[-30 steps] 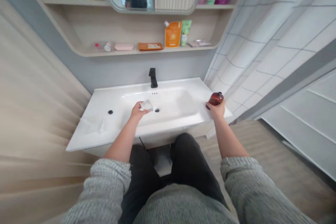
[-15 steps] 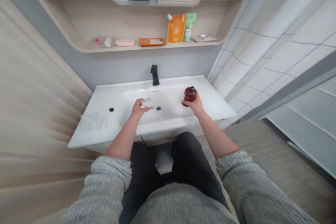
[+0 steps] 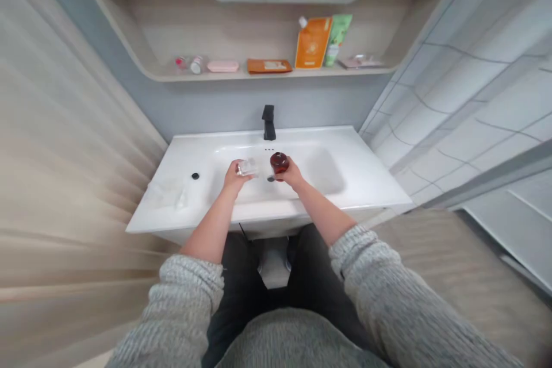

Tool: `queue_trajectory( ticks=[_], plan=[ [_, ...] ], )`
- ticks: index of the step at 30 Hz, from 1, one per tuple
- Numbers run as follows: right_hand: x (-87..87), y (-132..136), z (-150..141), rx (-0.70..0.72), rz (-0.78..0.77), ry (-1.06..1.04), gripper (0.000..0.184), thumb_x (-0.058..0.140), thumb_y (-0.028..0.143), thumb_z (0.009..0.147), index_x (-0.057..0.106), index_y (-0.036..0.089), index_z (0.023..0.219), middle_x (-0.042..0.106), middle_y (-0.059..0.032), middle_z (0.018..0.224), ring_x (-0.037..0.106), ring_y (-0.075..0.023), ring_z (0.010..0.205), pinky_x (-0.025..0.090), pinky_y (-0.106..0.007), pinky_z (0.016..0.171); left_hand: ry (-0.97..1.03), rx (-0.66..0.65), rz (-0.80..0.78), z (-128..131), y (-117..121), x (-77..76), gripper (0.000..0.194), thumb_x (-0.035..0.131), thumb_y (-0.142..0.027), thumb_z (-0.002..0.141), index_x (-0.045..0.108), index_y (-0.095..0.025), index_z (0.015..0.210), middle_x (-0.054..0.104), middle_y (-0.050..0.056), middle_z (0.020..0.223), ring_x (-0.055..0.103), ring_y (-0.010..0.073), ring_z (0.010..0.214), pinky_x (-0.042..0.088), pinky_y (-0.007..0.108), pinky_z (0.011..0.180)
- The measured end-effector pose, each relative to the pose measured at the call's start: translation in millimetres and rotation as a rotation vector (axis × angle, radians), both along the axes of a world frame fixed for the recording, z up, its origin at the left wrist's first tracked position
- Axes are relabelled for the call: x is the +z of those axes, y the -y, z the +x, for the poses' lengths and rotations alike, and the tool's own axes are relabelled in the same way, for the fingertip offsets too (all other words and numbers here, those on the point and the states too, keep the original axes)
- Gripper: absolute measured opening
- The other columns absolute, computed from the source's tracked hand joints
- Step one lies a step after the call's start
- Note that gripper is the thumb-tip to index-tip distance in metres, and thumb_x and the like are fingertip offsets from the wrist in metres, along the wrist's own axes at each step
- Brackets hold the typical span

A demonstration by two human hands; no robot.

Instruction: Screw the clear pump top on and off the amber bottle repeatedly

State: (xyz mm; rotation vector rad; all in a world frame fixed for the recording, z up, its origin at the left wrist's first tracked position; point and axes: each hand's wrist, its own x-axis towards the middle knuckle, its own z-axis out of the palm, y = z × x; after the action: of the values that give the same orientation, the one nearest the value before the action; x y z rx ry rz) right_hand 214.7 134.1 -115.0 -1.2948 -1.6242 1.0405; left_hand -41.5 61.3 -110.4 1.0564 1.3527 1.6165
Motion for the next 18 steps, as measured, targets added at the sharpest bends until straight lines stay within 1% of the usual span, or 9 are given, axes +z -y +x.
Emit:
queue_trajectory(
  ticks=[2, 5, 9, 11, 15, 18],
  plan=[
    [-2.7, -0.7, 2.1, 0.024, 0.000, 0.032, 0.079, 0.096, 0.030, 0.049, 0.067, 0.027, 0.122, 0.080, 0.0014, 0.107, 0.076, -0.0293, 0.102, 0.064, -0.049, 0.103, 0.004, -0.013, 0.011, -1.3, -0.5, -1.2, 0.075, 0.099, -0.018, 0.046, 0.068, -0.027, 0.114, 0.076, 0.004, 0.112, 0.074, 0.0298, 0.111, 0.061, 0.053, 0.107],
    [-4.6, -1.3, 8.9, 0.082, -0.010, 0.028, 0.077, 0.097, 0.030, 0.051, 0.068, 0.026, 0.123, 0.080, -0.0002, 0.108, 0.076, -0.0303, 0.103, 0.063, -0.048, 0.103, 0.000, -0.033, 0.012, -2.6, -1.3, -2.5, 0.079, 0.100, -0.019, 0.047, 0.070, -0.026, 0.119, 0.076, 0.006, 0.115, 0.074, 0.0318, 0.116, 0.060, 0.055, 0.108],
    [-6.6, -1.4, 13.2, 0.125, -0.016, 0.043, 0.079, 0.096, 0.028, 0.053, 0.069, 0.025, 0.127, 0.081, -0.0011, 0.112, 0.076, -0.0305, 0.105, 0.062, -0.047, 0.103, 0.011, -0.053, 0.002, -3.4, -1.3, -2.0, 0.091, 0.101, -0.021, 0.045, 0.068, -0.026, 0.130, 0.076, 0.007, 0.119, 0.073, 0.0341, 0.119, 0.062, 0.054, 0.105],
    [-8.1, -0.7, 12.2, 0.156, -0.018, 0.055, 0.082, 0.096, 0.027, 0.053, 0.068, 0.025, 0.130, 0.082, -0.0015, 0.113, 0.076, -0.0303, 0.106, 0.062, -0.046, 0.102, 0.000, -0.068, 0.004, -4.0, -0.1, -0.7, 0.089, 0.101, -0.023, 0.045, 0.068, -0.026, 0.128, 0.075, 0.006, 0.118, 0.072, 0.0332, 0.118, 0.062, 0.053, 0.105],
    [-11.1, 1.8, 9.5, 0.226, -0.034, 0.079, 0.080, 0.095, 0.024, 0.053, 0.069, 0.025, 0.129, 0.082, -0.0006, 0.110, 0.077, -0.0294, 0.103, 0.063, -0.045, 0.098, -0.037, -0.127, 0.027, -4.1, 4.6, 2.5, 0.078, 0.102, -0.027, 0.047, 0.071, -0.025, 0.119, 0.076, 0.005, 0.118, 0.072, 0.0308, 0.116, 0.061, 0.052, 0.109],
    [-12.4, 3.6, 9.5, 0.274, -0.014, 0.090, 0.079, 0.094, 0.024, 0.054, 0.069, 0.025, 0.129, 0.083, -0.0006, 0.108, 0.077, -0.0293, 0.101, 0.063, -0.044, 0.096, -0.021, -0.166, 0.046, -2.7, 7.6, 3.9, 0.083, 0.103, -0.025, 0.045, 0.071, -0.025, 0.121, 0.076, 0.005, 0.119, 0.072, 0.0300, 0.116, 0.060, 0.051, 0.110]
  ],
)
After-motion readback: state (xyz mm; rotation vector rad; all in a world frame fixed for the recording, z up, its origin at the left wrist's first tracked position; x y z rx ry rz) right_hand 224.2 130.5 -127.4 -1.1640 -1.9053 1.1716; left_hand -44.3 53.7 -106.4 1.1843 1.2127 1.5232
